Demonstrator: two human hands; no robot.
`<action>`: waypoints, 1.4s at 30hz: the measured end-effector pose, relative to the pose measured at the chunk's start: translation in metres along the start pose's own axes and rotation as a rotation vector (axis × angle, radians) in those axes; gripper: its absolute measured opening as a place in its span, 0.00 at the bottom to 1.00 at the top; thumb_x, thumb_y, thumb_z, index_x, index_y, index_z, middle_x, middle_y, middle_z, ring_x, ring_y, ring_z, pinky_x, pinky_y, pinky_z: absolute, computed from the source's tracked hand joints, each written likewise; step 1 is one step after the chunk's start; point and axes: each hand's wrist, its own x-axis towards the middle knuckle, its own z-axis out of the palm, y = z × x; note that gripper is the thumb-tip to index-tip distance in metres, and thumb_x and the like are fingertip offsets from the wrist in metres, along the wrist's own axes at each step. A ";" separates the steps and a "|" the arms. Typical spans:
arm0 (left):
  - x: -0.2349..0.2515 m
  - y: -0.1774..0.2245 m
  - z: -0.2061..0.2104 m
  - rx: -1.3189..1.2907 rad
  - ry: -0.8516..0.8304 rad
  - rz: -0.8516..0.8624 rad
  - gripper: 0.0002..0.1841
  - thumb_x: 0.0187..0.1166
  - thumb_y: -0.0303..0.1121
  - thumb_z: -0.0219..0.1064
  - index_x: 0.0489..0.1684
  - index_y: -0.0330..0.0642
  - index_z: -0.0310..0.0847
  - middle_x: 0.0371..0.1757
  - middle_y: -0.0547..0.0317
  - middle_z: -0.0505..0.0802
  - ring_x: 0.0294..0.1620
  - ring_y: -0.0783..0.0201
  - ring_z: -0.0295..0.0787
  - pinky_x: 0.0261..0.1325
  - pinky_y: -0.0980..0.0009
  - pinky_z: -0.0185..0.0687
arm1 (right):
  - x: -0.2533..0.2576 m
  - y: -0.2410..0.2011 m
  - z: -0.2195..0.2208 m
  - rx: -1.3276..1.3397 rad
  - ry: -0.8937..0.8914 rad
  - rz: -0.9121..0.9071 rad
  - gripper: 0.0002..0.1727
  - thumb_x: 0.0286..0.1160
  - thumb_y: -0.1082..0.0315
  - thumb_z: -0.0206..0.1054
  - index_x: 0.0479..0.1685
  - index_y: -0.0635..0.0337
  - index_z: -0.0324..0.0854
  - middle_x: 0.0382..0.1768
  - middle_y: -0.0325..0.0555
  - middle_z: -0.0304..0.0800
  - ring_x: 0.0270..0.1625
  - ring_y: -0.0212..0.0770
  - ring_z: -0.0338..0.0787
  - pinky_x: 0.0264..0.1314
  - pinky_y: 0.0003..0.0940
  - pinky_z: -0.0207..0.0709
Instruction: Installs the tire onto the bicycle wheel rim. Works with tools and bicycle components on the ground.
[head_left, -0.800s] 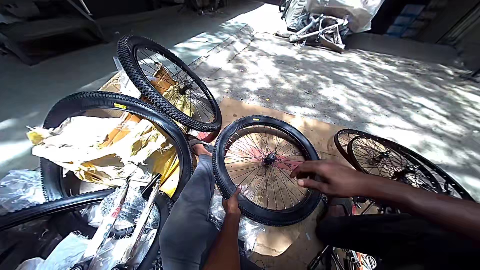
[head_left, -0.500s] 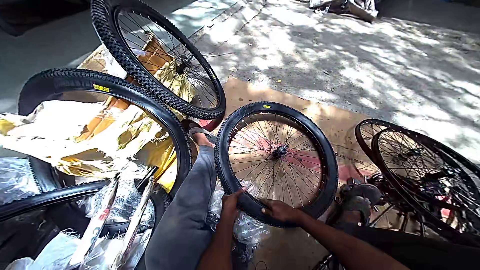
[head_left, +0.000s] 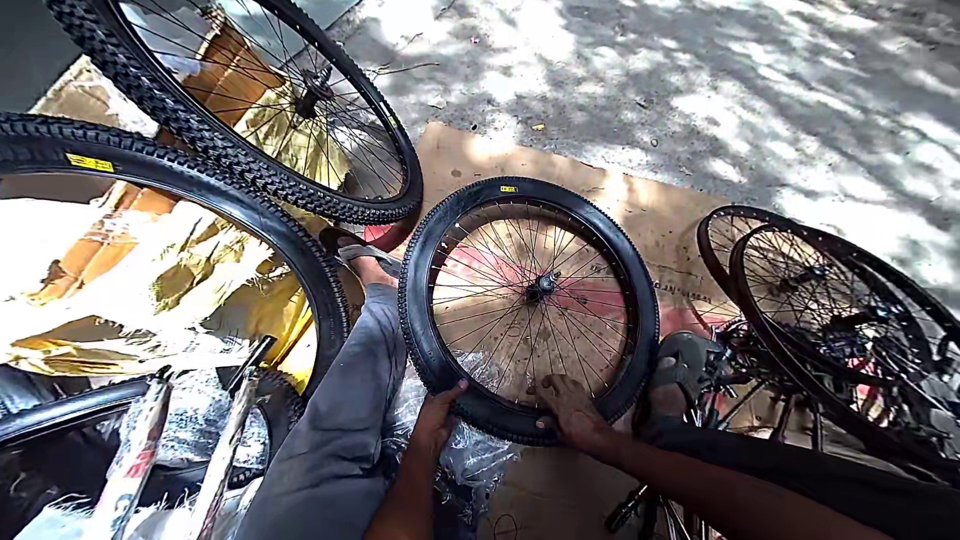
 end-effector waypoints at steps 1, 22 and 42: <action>0.001 -0.002 0.000 0.000 0.000 -0.003 0.25 0.75 0.23 0.74 0.71 0.33 0.74 0.55 0.40 0.92 0.52 0.50 0.93 0.56 0.52 0.90 | -0.002 0.009 -0.003 0.008 -0.084 0.082 0.26 0.76 0.47 0.71 0.72 0.44 0.81 0.72 0.57 0.79 0.75 0.62 0.77 0.74 0.61 0.73; -0.002 0.001 0.016 -0.006 0.102 0.062 0.23 0.72 0.21 0.75 0.66 0.30 0.76 0.53 0.40 0.92 0.49 0.51 0.93 0.53 0.54 0.91 | 0.011 0.051 0.001 -0.081 -0.302 0.056 0.27 0.74 0.56 0.75 0.74 0.35 0.79 0.66 0.51 0.84 0.64 0.59 0.86 0.60 0.64 0.79; -0.002 0.001 0.018 0.012 0.147 0.026 0.21 0.73 0.23 0.74 0.65 0.30 0.77 0.52 0.42 0.92 0.49 0.53 0.92 0.54 0.55 0.90 | 0.005 0.078 -0.012 -0.114 -0.339 -0.001 0.19 0.74 0.52 0.75 0.57 0.52 0.88 0.55 0.51 0.92 0.65 0.57 0.87 0.68 0.57 0.78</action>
